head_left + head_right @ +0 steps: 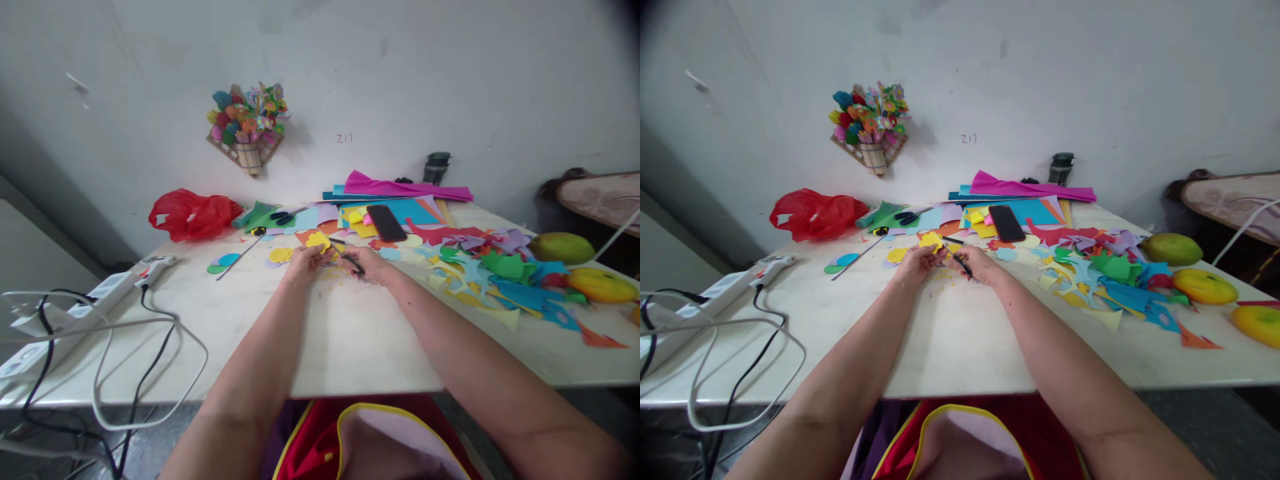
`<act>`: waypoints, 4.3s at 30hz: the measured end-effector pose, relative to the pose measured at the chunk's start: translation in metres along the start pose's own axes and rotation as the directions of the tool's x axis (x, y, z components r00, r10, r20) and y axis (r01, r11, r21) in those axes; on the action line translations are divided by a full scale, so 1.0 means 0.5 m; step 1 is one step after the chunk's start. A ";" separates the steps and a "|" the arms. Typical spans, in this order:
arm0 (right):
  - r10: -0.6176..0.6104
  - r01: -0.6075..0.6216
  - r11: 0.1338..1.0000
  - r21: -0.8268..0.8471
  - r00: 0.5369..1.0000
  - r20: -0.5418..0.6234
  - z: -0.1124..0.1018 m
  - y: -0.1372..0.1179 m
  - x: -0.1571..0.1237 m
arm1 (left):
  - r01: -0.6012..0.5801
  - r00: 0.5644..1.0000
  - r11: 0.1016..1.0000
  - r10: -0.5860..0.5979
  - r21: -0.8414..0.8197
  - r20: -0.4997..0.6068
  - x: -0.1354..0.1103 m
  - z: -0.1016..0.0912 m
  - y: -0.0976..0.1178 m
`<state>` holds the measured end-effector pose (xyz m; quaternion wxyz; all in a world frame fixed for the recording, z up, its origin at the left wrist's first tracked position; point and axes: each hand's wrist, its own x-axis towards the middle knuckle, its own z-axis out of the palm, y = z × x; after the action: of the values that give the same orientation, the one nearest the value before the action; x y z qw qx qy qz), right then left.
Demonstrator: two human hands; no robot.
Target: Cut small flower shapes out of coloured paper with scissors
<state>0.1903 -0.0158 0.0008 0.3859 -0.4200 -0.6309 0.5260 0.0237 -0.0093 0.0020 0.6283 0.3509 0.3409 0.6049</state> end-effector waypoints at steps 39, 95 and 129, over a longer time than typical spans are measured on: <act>0.028 -0.028 1.000 0.014 1.000 -0.004 0.000 -0.015 -0.010 | -0.073 0.997 0.987 0.067 0.141 0.049 0.010 -0.021 0.000; -0.037 0.043 0.994 -0.101 0.998 0.058 -0.012 0.011 0.006 | -0.118 0.991 0.973 0.104 0.200 0.078 -0.001 -0.008 0.001; -0.049 0.068 0.988 -0.142 0.989 0.136 -0.030 0.013 0.004 | -0.096 0.989 0.974 0.071 0.205 0.128 -0.004 -0.011 0.005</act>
<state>0.2046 -0.0084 -0.0035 0.3267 -0.3927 -0.7040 0.4934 0.0176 -0.0112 0.0014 0.5809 0.4651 0.3497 0.5691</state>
